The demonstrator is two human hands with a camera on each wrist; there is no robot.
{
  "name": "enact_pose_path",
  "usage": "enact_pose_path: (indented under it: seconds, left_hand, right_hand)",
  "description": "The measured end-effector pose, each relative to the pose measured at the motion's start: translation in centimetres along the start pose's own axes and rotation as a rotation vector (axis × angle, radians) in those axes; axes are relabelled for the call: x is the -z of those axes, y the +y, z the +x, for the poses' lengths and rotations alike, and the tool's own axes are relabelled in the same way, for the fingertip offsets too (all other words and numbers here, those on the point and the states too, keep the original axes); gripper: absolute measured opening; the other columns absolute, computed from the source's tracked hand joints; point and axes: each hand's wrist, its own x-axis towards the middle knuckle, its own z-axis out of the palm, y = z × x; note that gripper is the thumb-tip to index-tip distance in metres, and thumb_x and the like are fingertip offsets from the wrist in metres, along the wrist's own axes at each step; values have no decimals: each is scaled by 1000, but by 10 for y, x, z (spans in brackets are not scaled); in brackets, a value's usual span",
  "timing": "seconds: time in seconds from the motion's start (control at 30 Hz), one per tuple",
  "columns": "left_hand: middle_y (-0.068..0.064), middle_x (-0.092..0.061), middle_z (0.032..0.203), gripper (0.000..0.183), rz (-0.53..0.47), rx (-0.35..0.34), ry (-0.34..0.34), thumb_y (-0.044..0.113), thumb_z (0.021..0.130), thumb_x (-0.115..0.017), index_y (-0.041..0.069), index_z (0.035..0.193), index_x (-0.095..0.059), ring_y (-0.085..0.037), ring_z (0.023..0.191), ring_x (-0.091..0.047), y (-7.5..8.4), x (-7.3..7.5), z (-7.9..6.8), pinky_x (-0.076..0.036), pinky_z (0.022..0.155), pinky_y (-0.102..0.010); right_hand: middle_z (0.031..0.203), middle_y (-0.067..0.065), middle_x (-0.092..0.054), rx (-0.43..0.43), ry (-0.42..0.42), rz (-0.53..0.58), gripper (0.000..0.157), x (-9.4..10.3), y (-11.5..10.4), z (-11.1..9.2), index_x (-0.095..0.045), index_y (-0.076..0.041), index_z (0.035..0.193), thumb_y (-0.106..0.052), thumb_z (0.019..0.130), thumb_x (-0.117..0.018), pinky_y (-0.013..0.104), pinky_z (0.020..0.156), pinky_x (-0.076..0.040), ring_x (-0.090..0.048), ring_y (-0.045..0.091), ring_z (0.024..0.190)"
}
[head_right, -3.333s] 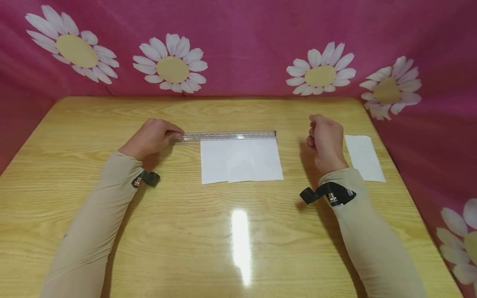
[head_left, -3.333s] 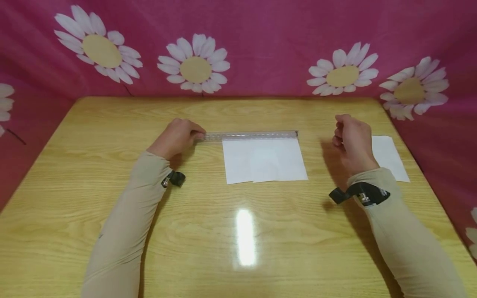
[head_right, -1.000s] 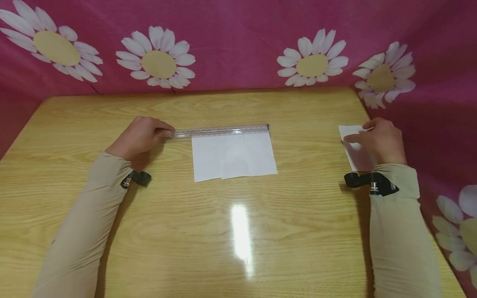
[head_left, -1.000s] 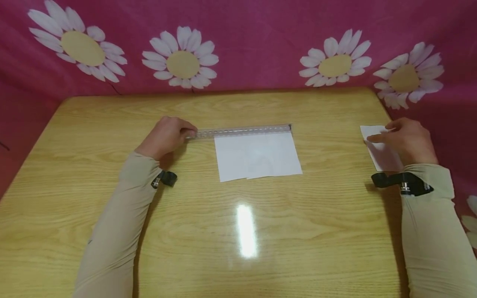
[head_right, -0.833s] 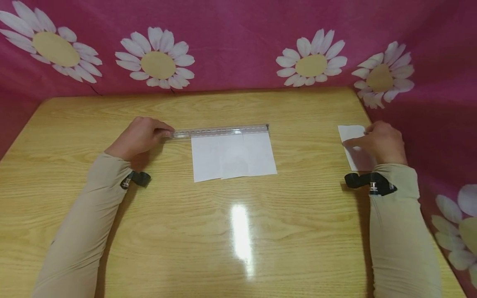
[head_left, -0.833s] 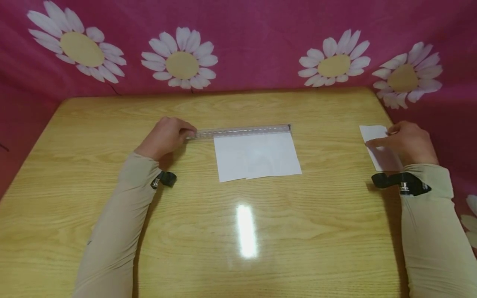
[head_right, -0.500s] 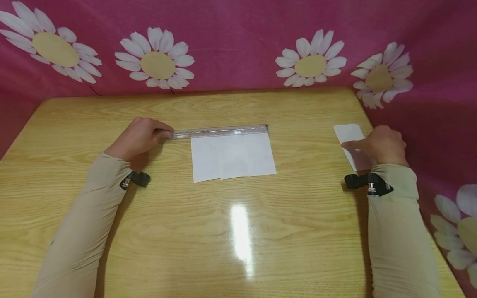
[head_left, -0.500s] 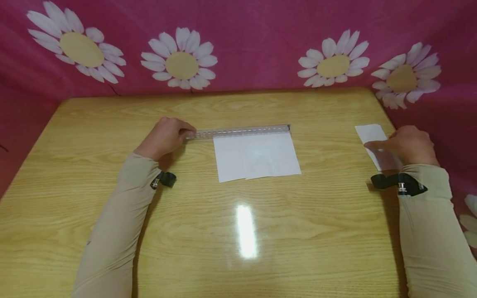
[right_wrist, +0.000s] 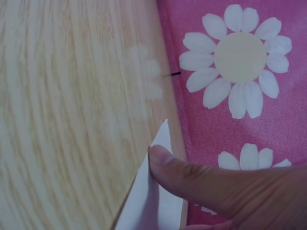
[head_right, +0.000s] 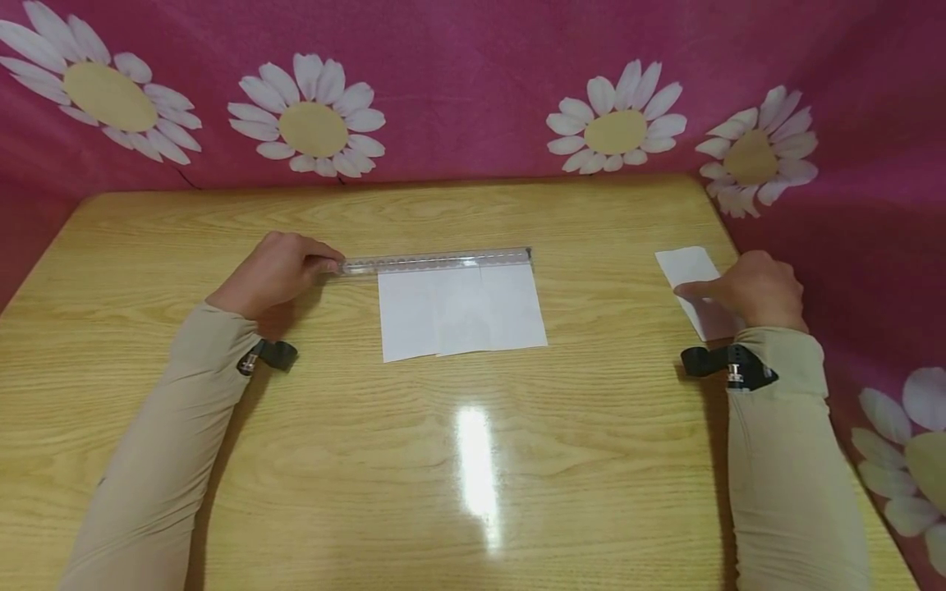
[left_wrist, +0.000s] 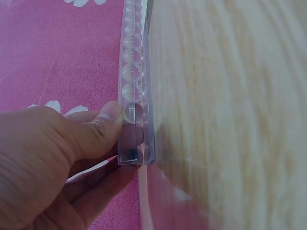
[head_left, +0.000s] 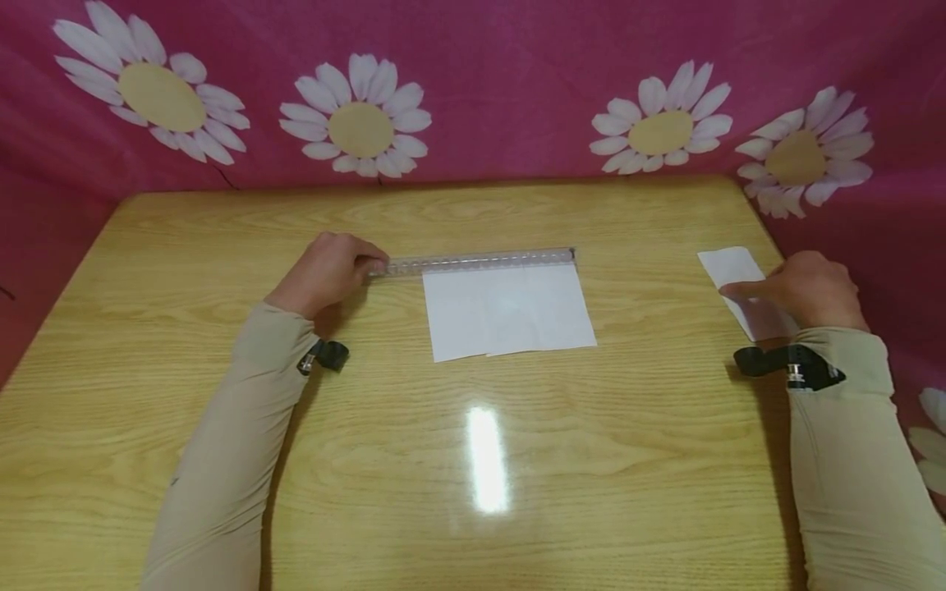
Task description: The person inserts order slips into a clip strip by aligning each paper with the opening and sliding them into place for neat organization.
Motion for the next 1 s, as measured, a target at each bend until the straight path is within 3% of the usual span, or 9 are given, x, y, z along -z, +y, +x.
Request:
enact_pose_path:
  seconds: [0.23, 0.47, 0.7, 0.83, 1.0]
  left_hand:
    - [-16, -78, 117, 21, 0, -7, 0, 15, 100, -69, 5, 115, -79, -33, 112, -72, 0, 0, 0, -54, 105, -51]
    - [-17, -77, 119, 22, -2, 0, -9, 15, 100, -69, 6, 117, -79, -33, 113, -71, 1, 1, 0, -54, 106, -51]
    - [-17, -78, 118, 22, -9, -10, -4, 15, 100, -69, 6, 116, -79, -33, 114, -71, 0, 1, -1, -54, 105, -51]
    - [-17, -78, 118, 22, -14, -11, -4, 15, 99, -70, 6, 116, -79, -33, 114, -71, 0, 1, -1, -54, 105, -51]
    - [-17, -78, 117, 21, -12, -18, 1, 15, 99, -70, 6, 115, -79, -33, 113, -72, 0, 1, -1, -55, 104, -51]
  right_hand:
    - [66, 7, -48, 35, 14, 5, 67, -1, 0, -1, -66, 4, 85, -61, 82, -80, 37, 54, -37, -48, 32, 75]
    - [66, 6, -45, 47, 27, 16, 65, -4, -1, 3, -61, 0, 79, -62, 80, -81, 37, 55, -36, -48, 31, 75]
    - [92, 20, -56, 105, 31, 32, 75, -7, -7, 3, -54, 6, 109, -59, 83, -80, 38, 62, -40, -50, 40, 91]
    - [106, 27, -51, 96, 36, 68, 80, -10, -10, 5, -45, 6, 119, -58, 84, -79, 46, 71, -43, -46, 43, 99]
    - [110, 29, -48, 107, 53, 111, 93, -17, -13, 10, -35, 8, 128, -61, 83, -79, 49, 76, -44, -47, 44, 101]
